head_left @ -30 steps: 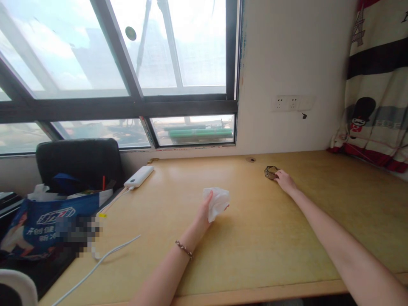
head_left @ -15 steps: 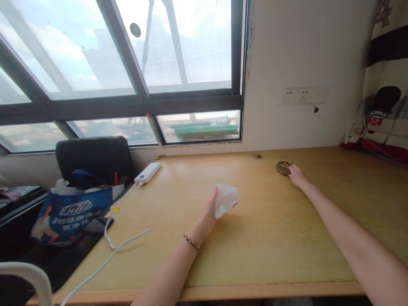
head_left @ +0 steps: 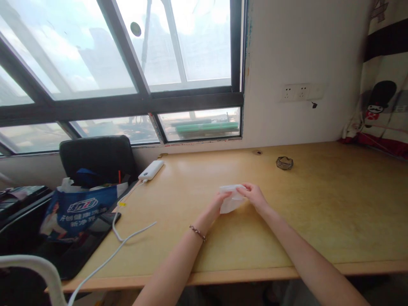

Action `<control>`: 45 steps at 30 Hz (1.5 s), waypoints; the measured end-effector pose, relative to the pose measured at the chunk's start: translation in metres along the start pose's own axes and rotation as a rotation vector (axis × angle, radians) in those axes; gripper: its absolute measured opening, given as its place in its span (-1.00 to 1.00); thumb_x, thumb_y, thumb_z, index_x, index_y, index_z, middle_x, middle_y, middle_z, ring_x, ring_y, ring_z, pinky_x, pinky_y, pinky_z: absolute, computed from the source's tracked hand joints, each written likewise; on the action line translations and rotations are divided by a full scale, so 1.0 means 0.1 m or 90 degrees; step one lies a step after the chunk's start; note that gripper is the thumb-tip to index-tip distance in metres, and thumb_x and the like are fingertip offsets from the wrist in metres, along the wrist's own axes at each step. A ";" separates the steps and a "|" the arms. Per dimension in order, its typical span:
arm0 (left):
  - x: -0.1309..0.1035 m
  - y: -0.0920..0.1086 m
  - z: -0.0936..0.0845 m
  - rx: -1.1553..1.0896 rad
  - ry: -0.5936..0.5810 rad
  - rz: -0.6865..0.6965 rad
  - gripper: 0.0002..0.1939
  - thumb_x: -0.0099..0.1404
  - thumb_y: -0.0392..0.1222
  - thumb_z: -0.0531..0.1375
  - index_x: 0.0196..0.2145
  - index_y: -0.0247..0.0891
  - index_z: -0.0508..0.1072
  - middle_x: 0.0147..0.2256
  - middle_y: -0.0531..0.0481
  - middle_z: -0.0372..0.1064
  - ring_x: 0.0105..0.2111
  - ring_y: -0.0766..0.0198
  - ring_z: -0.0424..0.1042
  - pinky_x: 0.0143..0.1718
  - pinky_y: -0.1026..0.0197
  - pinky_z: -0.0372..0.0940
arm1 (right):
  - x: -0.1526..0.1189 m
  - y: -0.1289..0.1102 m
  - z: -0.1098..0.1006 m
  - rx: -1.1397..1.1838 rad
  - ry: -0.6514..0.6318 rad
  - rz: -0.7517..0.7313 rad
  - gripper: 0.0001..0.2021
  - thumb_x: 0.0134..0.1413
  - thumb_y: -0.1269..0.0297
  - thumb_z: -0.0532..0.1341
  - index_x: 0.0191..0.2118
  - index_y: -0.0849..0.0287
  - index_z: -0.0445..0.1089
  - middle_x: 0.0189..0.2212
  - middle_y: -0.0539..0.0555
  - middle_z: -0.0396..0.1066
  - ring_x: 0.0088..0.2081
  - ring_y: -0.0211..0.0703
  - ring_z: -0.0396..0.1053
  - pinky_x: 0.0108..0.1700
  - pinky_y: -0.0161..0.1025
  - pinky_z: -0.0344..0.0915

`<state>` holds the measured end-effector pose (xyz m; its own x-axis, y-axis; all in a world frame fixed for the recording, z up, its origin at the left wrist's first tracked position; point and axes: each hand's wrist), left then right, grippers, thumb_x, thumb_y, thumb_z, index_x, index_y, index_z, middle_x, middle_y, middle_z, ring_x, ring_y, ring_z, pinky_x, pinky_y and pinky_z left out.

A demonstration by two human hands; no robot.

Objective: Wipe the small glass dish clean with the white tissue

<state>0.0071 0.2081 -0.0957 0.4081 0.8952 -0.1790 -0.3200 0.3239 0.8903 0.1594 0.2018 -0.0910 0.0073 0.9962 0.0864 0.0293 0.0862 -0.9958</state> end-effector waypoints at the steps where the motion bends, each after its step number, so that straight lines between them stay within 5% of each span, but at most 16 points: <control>1: 0.00 0.00 0.01 0.015 0.000 0.008 -0.64 -0.03 -0.18 0.23 -0.23 -0.35 0.42 -0.35 -0.13 0.42 -0.42 0.17 0.39 -0.37 0.20 0.23 | -0.01 0.03 -0.02 0.012 0.002 -0.007 -0.72 -0.28 0.11 0.25 -0.44 0.23 0.40 -0.52 0.02 0.41 -0.47 -0.21 0.31 -0.41 -0.31 0.18; 10: 0.05 -0.04 0.00 0.110 0.070 0.078 -0.66 -0.08 -0.14 0.27 -0.34 -0.43 0.45 -0.39 -0.17 0.43 -0.46 0.18 0.37 -0.44 0.23 0.23 | -0.01 0.06 -0.10 0.178 0.021 0.046 -0.66 -0.45 0.19 0.34 -0.41 0.18 0.34 -0.47 -0.01 0.39 -0.43 -0.24 0.32 -0.39 -0.33 0.23; 15: 0.06 -0.07 -0.04 0.089 0.014 0.098 -0.65 -0.05 -0.20 0.25 -0.26 -0.41 0.41 -0.32 -0.18 0.41 -0.41 0.17 0.38 -0.38 0.20 0.25 | -0.02 0.05 -0.09 0.216 -0.041 0.096 -0.66 -0.31 0.10 0.28 -0.35 0.20 0.37 -0.43 0.04 0.40 -0.42 -0.24 0.34 -0.38 -0.31 0.26; 23: -0.03 0.04 0.01 0.084 -0.129 0.039 -0.62 -0.09 -0.22 0.27 -0.25 -0.40 0.42 -0.32 -0.14 0.40 -0.38 0.19 0.35 -0.35 0.23 0.23 | -0.02 0.09 -0.10 0.128 0.021 0.030 -0.66 -0.26 0.04 0.22 -0.44 0.25 0.41 -0.57 0.02 0.40 -0.57 -0.24 0.27 -0.52 -0.32 0.17; 26: -0.01 0.08 -0.03 0.058 -0.068 0.016 -0.69 0.02 -0.06 0.20 -0.37 -0.40 0.45 -0.45 -0.09 0.39 -0.50 0.32 0.32 -0.47 0.30 0.21 | -0.02 0.08 -0.12 0.070 -0.011 -0.002 -0.70 -0.26 0.09 0.23 -0.45 0.25 0.41 -0.55 0.02 0.41 -0.54 -0.24 0.28 -0.49 -0.33 0.16; 30: 0.01 0.07 -0.08 0.070 -0.009 0.016 -0.72 -0.02 -0.09 0.24 -0.43 -0.39 0.45 -0.54 -0.03 0.34 -0.59 0.40 0.25 -0.60 0.38 0.10 | -0.03 0.05 -0.12 0.072 -0.046 -0.021 -0.74 -0.24 0.14 0.23 -0.40 0.22 0.40 -0.47 0.03 0.43 -0.46 -0.21 0.33 -0.42 -0.32 0.20; 38: 0.06 0.08 -0.09 -0.023 0.051 0.101 -0.73 -0.05 -0.13 0.25 -0.42 -0.39 0.45 -0.51 -0.06 0.39 -0.56 0.35 0.31 -0.53 0.34 0.13 | -0.01 0.13 -0.11 0.100 -0.096 0.040 -0.65 -0.33 0.18 0.29 -0.31 0.22 0.38 -0.39 0.06 0.44 -0.40 -0.15 0.36 -0.38 -0.28 0.25; 45: 0.11 0.13 -0.21 -0.040 0.155 0.111 -0.81 -0.06 -0.21 0.24 -0.45 -0.37 0.43 -0.52 -0.04 0.39 -0.57 0.35 0.32 -0.56 0.34 0.17 | 0.05 0.17 -0.18 0.177 0.032 0.033 -0.73 -0.32 0.23 0.28 -0.37 0.22 0.38 -0.44 0.04 0.41 -0.43 -0.24 0.33 -0.41 -0.32 0.26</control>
<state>-0.0103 0.2286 -0.0948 0.1274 0.9835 -0.1282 -0.4228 0.1708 0.8900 0.1782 0.2086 -0.1073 0.0514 0.9983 0.0288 -0.2482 0.0407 -0.9678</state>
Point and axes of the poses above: each hand's wrist, its own x-axis towards the middle knuckle, its own z-axis out of the palm, y = z × x
